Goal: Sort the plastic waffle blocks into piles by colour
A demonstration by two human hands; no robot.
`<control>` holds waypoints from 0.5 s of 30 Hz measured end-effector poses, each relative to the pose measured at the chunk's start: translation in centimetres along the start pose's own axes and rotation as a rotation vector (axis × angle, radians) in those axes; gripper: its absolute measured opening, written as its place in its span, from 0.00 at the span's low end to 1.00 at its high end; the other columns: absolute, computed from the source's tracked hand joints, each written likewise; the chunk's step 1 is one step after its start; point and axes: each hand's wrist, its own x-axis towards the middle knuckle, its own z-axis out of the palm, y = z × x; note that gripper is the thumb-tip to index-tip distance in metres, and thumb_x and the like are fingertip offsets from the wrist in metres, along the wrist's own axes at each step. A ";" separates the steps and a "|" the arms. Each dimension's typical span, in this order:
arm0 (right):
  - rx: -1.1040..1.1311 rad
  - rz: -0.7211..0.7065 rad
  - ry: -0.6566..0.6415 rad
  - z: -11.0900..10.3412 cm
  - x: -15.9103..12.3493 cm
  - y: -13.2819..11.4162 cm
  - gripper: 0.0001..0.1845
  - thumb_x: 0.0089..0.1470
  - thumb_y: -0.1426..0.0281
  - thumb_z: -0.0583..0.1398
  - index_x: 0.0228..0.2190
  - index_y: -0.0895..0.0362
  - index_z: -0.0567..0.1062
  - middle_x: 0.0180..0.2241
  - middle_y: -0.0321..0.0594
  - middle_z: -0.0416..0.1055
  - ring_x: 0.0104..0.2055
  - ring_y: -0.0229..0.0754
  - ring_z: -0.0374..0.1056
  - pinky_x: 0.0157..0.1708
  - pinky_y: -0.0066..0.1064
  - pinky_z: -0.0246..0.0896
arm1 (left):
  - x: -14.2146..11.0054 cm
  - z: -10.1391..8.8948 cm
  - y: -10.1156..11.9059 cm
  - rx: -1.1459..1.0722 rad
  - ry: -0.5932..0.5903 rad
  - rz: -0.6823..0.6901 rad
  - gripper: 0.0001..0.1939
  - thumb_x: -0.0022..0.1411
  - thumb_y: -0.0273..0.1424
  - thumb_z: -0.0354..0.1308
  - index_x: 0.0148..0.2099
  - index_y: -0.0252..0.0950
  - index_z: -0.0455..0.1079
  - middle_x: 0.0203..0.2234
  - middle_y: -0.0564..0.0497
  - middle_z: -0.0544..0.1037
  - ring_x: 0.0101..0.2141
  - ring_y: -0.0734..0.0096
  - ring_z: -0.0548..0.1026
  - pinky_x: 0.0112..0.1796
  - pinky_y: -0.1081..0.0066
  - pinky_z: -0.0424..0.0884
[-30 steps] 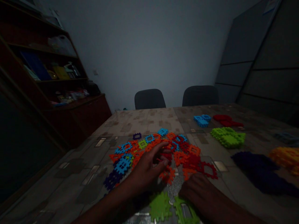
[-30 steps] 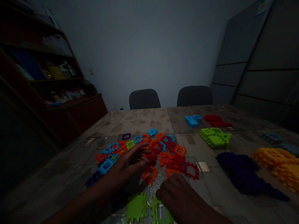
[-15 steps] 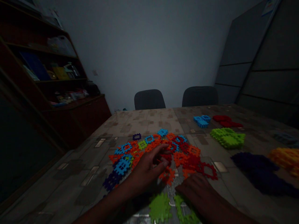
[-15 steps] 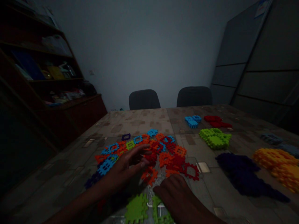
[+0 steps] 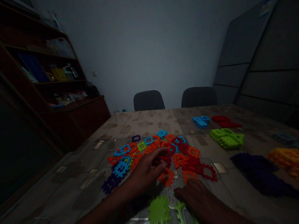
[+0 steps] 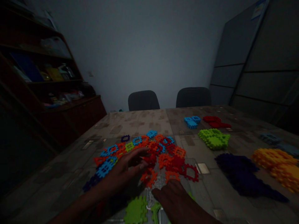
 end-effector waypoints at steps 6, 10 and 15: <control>0.005 0.190 0.026 -11.3 -0.4 1.9 0.47 0.55 0.68 0.66 0.72 0.48 0.58 0.68 0.51 0.67 0.66 0.61 0.66 0.60 0.52 0.69 | -0.5 0.6 0.5 0.037 -0.036 -0.002 0.20 0.69 0.35 0.58 0.61 0.38 0.74 0.53 0.43 0.83 0.51 0.55 0.81 0.53 0.59 0.74; -0.003 0.235 -0.002 -16.2 -0.9 3.7 0.42 0.56 0.65 0.67 0.70 0.47 0.64 0.62 0.51 0.74 0.62 0.61 0.72 0.56 0.51 0.75 | -1.8 2.2 -0.1 0.186 -0.120 0.038 0.18 0.70 0.33 0.58 0.60 0.40 0.76 0.52 0.43 0.83 0.52 0.54 0.80 0.54 0.58 0.73; -0.091 0.286 0.018 -17.6 -3.1 6.9 0.41 0.56 0.59 0.68 0.68 0.47 0.67 0.64 0.51 0.72 0.62 0.63 0.72 0.56 0.56 0.75 | -1.0 7.1 -2.9 0.404 -0.347 0.360 0.18 0.68 0.38 0.64 0.58 0.42 0.75 0.52 0.43 0.83 0.51 0.51 0.80 0.53 0.60 0.74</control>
